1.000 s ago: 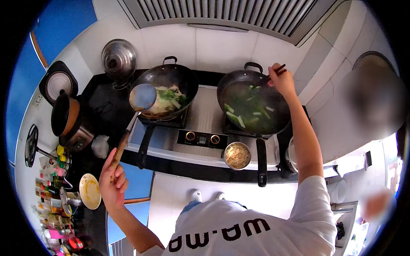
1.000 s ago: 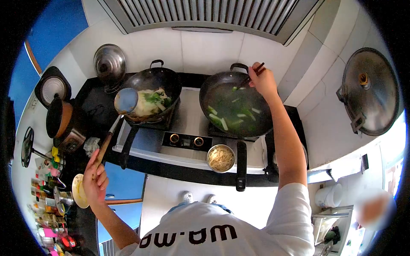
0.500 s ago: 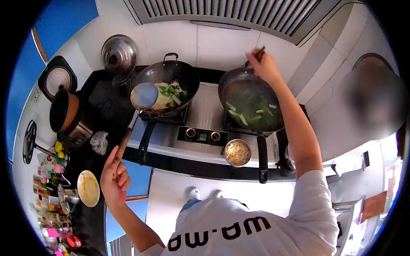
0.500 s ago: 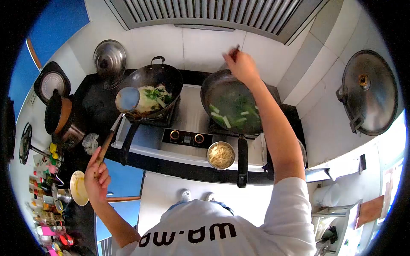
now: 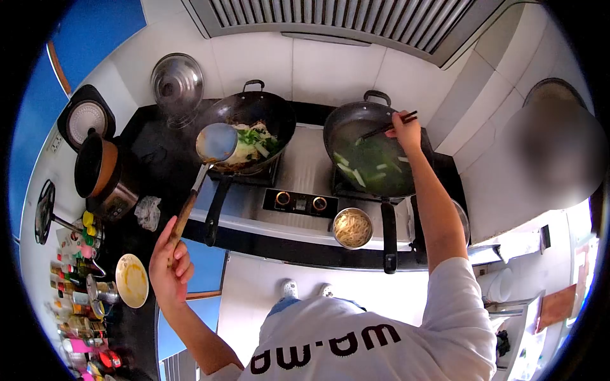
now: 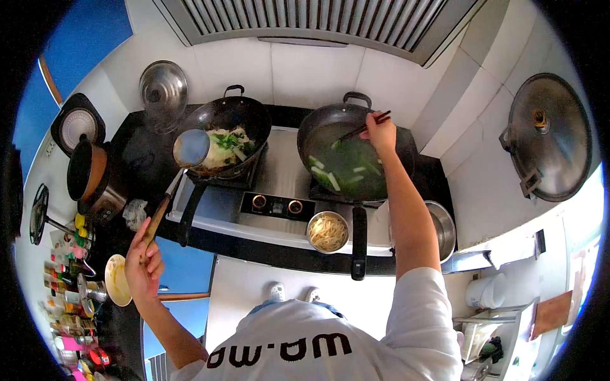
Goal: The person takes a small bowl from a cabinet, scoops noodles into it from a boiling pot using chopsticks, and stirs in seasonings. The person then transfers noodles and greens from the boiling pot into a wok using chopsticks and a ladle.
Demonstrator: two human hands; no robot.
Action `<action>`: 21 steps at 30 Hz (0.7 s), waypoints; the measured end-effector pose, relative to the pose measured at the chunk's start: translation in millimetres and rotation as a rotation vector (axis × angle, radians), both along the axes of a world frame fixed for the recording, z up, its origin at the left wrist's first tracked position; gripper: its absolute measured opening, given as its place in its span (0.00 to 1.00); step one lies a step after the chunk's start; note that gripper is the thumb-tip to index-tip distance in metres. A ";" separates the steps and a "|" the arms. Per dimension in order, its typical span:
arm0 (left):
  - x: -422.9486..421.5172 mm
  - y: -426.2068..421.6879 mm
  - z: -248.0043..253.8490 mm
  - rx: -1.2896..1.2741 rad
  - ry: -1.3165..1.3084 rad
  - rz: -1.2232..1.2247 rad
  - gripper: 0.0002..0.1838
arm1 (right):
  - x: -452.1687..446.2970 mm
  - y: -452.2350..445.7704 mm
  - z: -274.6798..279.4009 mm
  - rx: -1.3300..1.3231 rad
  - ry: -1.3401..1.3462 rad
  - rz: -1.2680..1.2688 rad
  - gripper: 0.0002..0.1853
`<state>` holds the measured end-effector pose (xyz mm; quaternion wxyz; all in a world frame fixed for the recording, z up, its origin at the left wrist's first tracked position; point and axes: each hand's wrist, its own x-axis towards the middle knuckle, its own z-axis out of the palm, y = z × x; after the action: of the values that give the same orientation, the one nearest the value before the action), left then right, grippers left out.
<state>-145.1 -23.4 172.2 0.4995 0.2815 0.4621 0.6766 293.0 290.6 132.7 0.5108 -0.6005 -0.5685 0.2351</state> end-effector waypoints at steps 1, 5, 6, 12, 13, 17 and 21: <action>-0.5 -0.7 -0.4 0.000 0.006 0.008 0.25 | 3.2 -0.7 2.8 0.078 0.056 0.028 0.13; -3.1 -2.6 0.7 0.011 -0.008 0.024 0.25 | 14.0 -0.4 19.2 0.145 0.286 0.115 0.11; -3.5 -2.6 0.7 0.012 -0.009 0.025 0.25 | 15.1 -0.1 25.2 0.146 0.285 0.115 0.11; -8.7 -3.5 -2.1 0.021 -0.027 0.038 0.25 | -8.5 3.5 80.3 0.307 0.222 0.187 0.10; -8.8 -3.2 -2.9 0.031 -0.017 0.039 0.25 | -22.2 4.3 91.3 0.333 0.294 0.239 0.10; -8.4 0.3 -5.5 0.043 -0.026 0.041 0.24 | -112.2 6.8 107.0 0.412 0.340 0.393 0.11; -7.3 1.6 -5.4 0.025 -0.023 0.033 0.25 | -176.5 6.2 83.2 0.186 0.112 0.555 0.14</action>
<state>-152.4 -21.8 166.8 0.4900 0.2724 0.4526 0.6935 116.5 296.8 215.9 0.5104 -0.3588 -0.7009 0.3457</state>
